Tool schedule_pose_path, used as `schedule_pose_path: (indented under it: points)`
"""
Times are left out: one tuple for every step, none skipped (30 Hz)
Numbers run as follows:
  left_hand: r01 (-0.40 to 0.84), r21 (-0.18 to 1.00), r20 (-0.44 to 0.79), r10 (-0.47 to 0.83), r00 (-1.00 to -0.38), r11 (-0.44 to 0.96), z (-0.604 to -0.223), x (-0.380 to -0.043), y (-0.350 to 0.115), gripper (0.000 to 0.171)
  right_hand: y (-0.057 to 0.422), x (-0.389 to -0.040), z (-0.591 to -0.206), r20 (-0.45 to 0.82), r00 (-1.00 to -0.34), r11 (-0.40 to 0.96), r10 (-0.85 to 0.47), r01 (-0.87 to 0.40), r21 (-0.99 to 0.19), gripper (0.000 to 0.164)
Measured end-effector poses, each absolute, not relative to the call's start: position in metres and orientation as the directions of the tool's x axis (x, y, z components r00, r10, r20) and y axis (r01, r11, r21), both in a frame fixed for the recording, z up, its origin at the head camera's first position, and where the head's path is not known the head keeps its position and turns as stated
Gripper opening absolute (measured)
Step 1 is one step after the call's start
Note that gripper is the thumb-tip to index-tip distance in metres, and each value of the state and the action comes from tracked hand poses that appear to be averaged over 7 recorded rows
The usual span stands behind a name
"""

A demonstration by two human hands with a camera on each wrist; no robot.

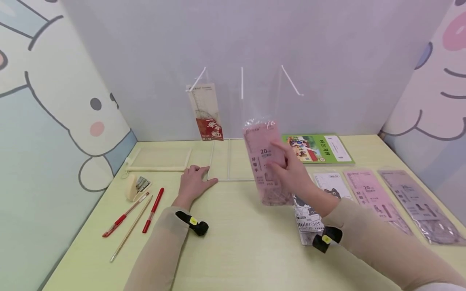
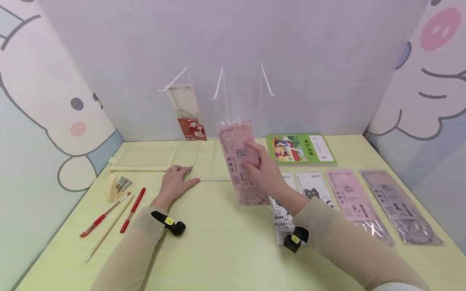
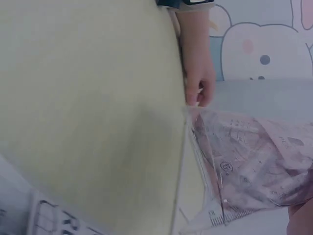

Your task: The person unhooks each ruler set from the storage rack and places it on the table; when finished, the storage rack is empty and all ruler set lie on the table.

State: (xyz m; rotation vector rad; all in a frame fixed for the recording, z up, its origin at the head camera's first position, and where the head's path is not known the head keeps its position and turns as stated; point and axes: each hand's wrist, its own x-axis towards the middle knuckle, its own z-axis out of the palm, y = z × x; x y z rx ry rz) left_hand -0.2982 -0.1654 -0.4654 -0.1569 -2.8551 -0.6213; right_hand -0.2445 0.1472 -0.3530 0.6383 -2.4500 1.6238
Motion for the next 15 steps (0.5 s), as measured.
schedule_pose_path:
  points:
    - [0.149, 0.399, 0.233, 0.057, -0.971, 0.905, -0.465, -0.298, -0.166, 0.071, 0.148, -0.243, -0.358, 0.305, -0.910, 0.333, -0.281, -0.390, -0.858, 0.062]
    - [0.150, 0.400, 0.236, 0.056, -0.970, 0.904, -0.466, -0.298, -0.166, 0.071, 0.148, -0.243, -0.363, 0.274, -0.917, 0.339, -0.289, -0.366, -0.867, 0.062]
    - [0.149, 0.400, 0.236, 0.056, -0.970, 0.904, -0.466, -0.298, -0.166, 0.070, 0.149, -0.242, -0.368, 0.240, -0.924, 0.346, -0.297, -0.339, -0.875, 0.062]
    - [0.149, 0.400, 0.236, 0.055, -0.970, 0.905, -0.467, -0.299, -0.167, 0.070, 0.150, -0.243, -0.373, 0.219, -0.925, 0.348, -0.310, -0.325, -0.879, 0.063]
    - [0.149, 0.401, 0.236, 0.055, -0.970, 0.904, -0.467, -0.299, -0.167, 0.070, 0.151, -0.243, -0.378, 0.201, -0.926, 0.349, -0.320, -0.312, -0.883, 0.063]
    - [0.149, 0.400, 0.236, 0.056, -0.970, 0.904, -0.468, -0.299, -0.167, 0.070, 0.152, -0.244, -0.382, 0.185, -0.925, 0.359, -0.331, -0.305, -0.882, 0.064]
    - [0.148, 0.398, 0.235, 0.056, -0.970, 0.905, -0.468, -0.299, -0.167, 0.070, 0.154, -0.245, -0.385, 0.174, -0.923, 0.376, -0.342, -0.304, -0.875, 0.065]
    - [0.148, 0.397, 0.235, 0.056, -0.970, 0.906, -0.468, -0.299, -0.167, 0.070, 0.155, -0.246, -0.388, 0.162, -0.920, 0.398, -0.357, -0.307, -0.865, 0.066]
    - [0.147, 0.397, 0.235, 0.055, -0.971, 0.906, -0.469, -0.299, -0.167, 0.070, 0.157, -0.246, -0.391, 0.144, -0.920, 0.422, -0.366, -0.302, -0.855, 0.067]
    - [0.147, 0.397, 0.235, 0.055, -0.970, 0.906, -0.469, -0.300, -0.167, 0.070, 0.158, -0.247, -0.392, 0.125, -0.919, 0.445, -0.374, -0.296, -0.845, 0.069]
    - [0.147, 0.396, 0.236, 0.055, -0.970, 0.906, -0.469, -0.300, -0.167, 0.070, 0.159, -0.248, -0.394, 0.104, -0.919, 0.475, -0.379, -0.290, -0.831, 0.071]
    - [0.147, 0.396, 0.236, 0.054, -0.970, 0.907, -0.469, -0.300, -0.167, 0.070, 0.161, -0.249, -0.395, 0.083, -0.918, 0.505, -0.389, -0.288, -0.813, 0.073]
    - [0.146, 0.393, 0.237, 0.054, -0.970, 0.908, -0.468, -0.300, -0.167, 0.070, 0.162, -0.250, -0.396, 0.062, -0.916, 0.528, -0.397, -0.284, -0.800, 0.075]
    - [0.146, 0.392, 0.237, 0.054, -0.970, 0.908, -0.468, -0.300, -0.167, 0.071, 0.163, -0.250, -0.398, 0.045, -0.912, 0.549, -0.409, -0.285, -0.786, 0.077]
    - [0.147, 0.393, 0.237, 0.054, -0.970, 0.908, -0.468, -0.300, -0.166, 0.071, 0.164, -0.251, -0.399, 0.030, -0.911, 0.571, -0.411, -0.284, -0.770, 0.080]
